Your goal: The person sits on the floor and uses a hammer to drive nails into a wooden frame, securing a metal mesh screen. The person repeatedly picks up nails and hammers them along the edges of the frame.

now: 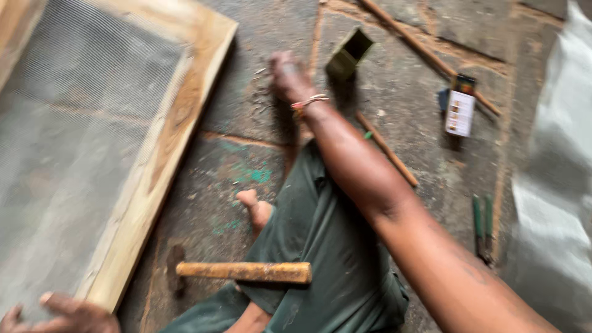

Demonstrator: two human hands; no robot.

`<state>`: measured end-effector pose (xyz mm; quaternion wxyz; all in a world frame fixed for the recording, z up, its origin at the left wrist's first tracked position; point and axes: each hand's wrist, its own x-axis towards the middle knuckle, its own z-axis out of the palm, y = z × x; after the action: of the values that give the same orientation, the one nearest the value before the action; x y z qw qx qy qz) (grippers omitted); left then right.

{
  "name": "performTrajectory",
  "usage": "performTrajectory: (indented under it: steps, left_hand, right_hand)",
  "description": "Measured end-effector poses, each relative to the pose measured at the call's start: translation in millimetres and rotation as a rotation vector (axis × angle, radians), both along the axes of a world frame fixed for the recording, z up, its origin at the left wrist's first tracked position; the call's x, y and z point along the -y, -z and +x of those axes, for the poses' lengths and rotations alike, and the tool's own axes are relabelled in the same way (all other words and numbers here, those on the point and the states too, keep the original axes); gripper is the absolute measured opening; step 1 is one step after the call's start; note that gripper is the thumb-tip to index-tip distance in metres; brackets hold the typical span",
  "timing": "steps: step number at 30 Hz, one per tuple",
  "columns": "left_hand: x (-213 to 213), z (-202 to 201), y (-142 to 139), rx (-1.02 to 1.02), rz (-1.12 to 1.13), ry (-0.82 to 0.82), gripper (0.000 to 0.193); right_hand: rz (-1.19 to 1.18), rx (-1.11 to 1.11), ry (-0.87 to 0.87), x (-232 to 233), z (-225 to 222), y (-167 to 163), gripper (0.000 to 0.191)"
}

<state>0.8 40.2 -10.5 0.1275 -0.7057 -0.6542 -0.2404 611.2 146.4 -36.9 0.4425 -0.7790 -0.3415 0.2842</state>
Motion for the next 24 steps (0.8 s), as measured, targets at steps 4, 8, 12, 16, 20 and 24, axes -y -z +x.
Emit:
performTrajectory:
  steps: [4,8,12,16,20,24]
  left_hand:
    - [-3,-10,2,0.127,-0.015,-0.121,0.031]
    - [-11,-23,23,0.076,0.026,-0.173,0.029]
    - [-12,-38,41,0.038,0.017,-0.220,0.029]
    - [-9,-44,49,0.058,0.022,-0.210,0.030]
    - [-10,-43,49,0.093,0.021,-0.205,0.029]
    - [-11,-41,45,0.090,-0.007,-0.230,0.027]
  right_hand:
    - [0.053,0.762,-0.281,9,9,-24,0.008]
    - [-0.163,0.578,-0.169,16,5,-46,0.020]
    - [-0.248,0.480,-0.288,21,3,-57,0.015]
    - [-0.268,0.416,-0.380,22,-4,-61,0.012]
    - [-0.361,0.446,-0.396,19,-13,-64,0.021]
    - [-0.412,0.486,-0.403,17,-18,-61,0.026]
